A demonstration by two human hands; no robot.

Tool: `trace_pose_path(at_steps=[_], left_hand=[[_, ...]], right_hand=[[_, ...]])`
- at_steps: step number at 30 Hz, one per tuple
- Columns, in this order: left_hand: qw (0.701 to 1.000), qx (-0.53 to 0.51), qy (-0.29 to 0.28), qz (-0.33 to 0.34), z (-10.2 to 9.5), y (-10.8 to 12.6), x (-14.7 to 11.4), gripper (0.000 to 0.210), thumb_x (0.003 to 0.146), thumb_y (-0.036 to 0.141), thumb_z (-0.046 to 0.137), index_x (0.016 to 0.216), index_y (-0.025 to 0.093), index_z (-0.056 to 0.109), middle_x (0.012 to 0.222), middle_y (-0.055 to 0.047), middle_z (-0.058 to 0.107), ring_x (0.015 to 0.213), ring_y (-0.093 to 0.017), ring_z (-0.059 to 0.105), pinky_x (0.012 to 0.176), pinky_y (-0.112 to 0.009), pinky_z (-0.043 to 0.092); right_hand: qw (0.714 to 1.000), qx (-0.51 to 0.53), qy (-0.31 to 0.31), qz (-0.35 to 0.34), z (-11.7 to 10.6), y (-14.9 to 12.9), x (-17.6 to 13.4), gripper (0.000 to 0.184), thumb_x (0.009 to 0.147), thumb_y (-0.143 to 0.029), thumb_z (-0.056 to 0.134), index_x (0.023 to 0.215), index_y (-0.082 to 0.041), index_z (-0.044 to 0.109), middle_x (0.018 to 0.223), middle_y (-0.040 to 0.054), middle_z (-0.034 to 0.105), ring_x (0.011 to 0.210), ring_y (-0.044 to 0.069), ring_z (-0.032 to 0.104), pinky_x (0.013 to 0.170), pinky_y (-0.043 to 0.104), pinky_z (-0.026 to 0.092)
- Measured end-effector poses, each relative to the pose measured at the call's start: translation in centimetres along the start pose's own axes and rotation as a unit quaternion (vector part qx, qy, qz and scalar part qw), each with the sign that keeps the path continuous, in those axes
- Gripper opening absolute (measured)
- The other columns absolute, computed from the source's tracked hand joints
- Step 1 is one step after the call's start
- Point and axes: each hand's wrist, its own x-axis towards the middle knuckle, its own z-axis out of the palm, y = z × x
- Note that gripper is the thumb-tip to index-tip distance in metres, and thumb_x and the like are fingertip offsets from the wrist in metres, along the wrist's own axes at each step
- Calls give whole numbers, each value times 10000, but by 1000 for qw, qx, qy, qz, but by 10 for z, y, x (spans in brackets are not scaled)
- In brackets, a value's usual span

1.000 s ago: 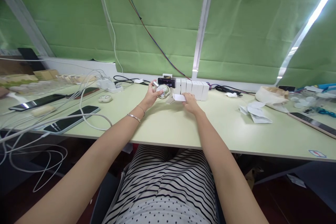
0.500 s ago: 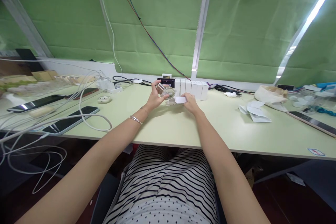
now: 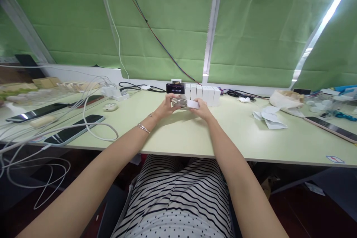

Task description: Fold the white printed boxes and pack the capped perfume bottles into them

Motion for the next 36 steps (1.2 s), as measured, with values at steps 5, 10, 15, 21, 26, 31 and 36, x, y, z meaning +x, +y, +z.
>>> trace_pose_path(at_steps=[5, 10, 15, 21, 26, 31, 36], left_hand=[[999, 37, -22, 33, 11, 12, 3, 326, 798, 350, 606, 1050, 223, 440, 1129, -96, 539, 999, -194, 538, 952, -394, 386], [994, 94, -30, 51, 10, 18, 7, 279, 891, 406, 457, 1026, 208, 599, 1141, -110, 544, 1137, -251, 459, 1051, -429, 284], [990, 127, -31, 55, 5, 17, 6, 388, 921, 459, 371, 1050, 205, 634, 1166, -109, 538, 1164, -255, 435, 1059, -428, 280], [987, 141, -42, 68, 6, 20, 4, 390, 918, 464, 381, 1095, 215, 622, 1217, -106, 522, 1186, -262, 414, 1068, -430, 270], [985, 149, -42, 75, 5, 18, 6, 354, 858, 449, 520, 1109, 217, 615, 1212, -108, 521, 1190, -265, 413, 1058, -424, 292], [986, 152, -11, 72, 2, 19, 5, 302, 883, 412, 488, 1035, 196, 635, 1102, -110, 580, 1089, -261, 468, 990, -416, 354], [987, 141, 44, 57, 4, 17, 3, 343, 929, 401, 400, 1193, 193, 468, 1042, -94, 598, 990, -217, 537, 868, -361, 439]], right_hand=[[994, 102, -44, -8, 7, -1, 0, 433, 591, -382, 649, 962, -209, 509, 922, 6, 592, 866, 194, 539, 813, 358, 451], [982, 179, -54, -11, 18, -2, 0, 536, 625, -408, 657, 1095, -212, 490, 1067, 45, 618, 982, 213, 559, 858, 375, 464], [974, 220, -48, -12, 20, 1, 3, 573, 637, -402, 664, 1150, -224, 478, 1226, 68, 581, 1112, 239, 528, 948, 400, 420], [970, 228, -80, 7, 13, -1, 2, 582, 614, -387, 695, 1140, -215, 514, 1219, 71, 594, 1109, 250, 536, 941, 411, 426], [967, 225, -117, 35, 8, -3, 0, 570, 661, -467, 681, 1156, -232, 524, 1202, 72, 606, 1041, 254, 577, 845, 413, 479], [963, 220, -149, 51, 8, -5, -2, 511, 703, -546, 643, 1116, -259, 549, 1138, 65, 649, 1007, 255, 614, 800, 417, 511], [974, 181, -131, 35, 14, -4, -1, 561, 702, -568, 640, 1129, -222, 527, 1157, 98, 642, 1011, 267, 618, 839, 435, 502]])
